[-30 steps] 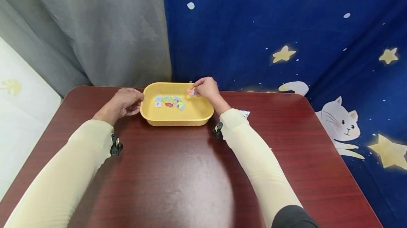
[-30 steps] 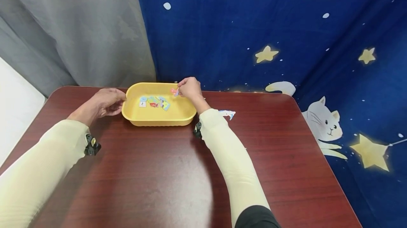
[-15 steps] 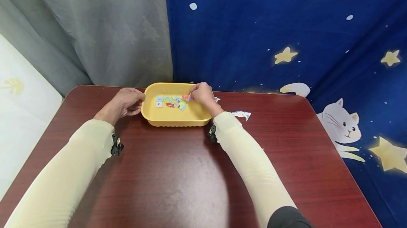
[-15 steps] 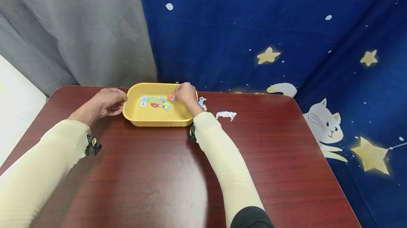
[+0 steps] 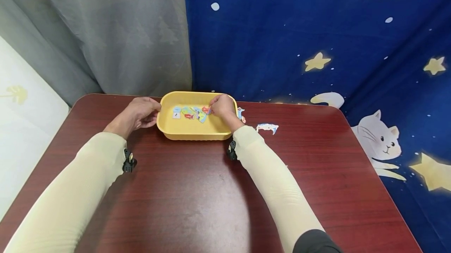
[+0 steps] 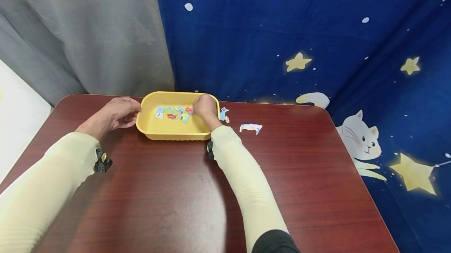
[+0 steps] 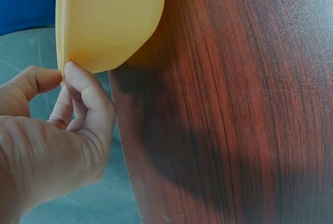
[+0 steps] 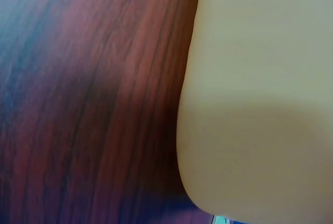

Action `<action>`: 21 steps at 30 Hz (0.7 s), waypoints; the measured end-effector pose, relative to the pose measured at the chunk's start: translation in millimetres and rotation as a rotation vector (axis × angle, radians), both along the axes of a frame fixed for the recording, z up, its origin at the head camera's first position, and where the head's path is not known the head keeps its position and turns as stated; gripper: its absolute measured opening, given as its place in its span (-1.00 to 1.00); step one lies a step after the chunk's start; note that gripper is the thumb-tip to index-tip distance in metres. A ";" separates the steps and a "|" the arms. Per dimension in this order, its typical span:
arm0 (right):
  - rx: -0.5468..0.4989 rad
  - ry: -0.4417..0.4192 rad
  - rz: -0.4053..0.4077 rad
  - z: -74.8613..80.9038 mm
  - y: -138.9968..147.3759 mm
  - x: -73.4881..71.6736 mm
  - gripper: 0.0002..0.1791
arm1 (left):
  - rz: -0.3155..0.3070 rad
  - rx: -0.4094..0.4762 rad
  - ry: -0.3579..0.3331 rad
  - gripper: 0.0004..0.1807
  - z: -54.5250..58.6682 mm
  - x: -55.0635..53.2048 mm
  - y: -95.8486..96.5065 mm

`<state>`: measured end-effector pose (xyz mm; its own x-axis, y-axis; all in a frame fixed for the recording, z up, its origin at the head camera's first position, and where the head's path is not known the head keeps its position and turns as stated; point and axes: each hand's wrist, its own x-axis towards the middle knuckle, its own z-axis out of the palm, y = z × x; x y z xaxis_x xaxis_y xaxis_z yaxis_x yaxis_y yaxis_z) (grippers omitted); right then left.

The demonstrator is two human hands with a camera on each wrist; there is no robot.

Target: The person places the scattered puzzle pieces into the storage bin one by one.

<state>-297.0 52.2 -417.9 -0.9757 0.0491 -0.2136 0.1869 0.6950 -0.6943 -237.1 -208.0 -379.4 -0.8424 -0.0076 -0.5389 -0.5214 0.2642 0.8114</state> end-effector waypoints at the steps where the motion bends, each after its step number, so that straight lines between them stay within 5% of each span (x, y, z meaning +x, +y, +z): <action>1: 0.004 0.000 -0.001 0.1 -0.6 0.2 -0.79 | -0.001 0.001 -0.001 -0.72 0.3 0.0 0.1; 12: 0.132 0.084 -0.015 3.5 -2.8 8.1 -0.77 | -0.001 -0.009 0.006 -0.69 -1.0 -1.0 -1.0; 21: 0.128 0.099 -0.019 5.7 -1.3 12.2 -0.80 | -0.004 -0.017 0.003 -0.67 -0.1 0.0 -0.3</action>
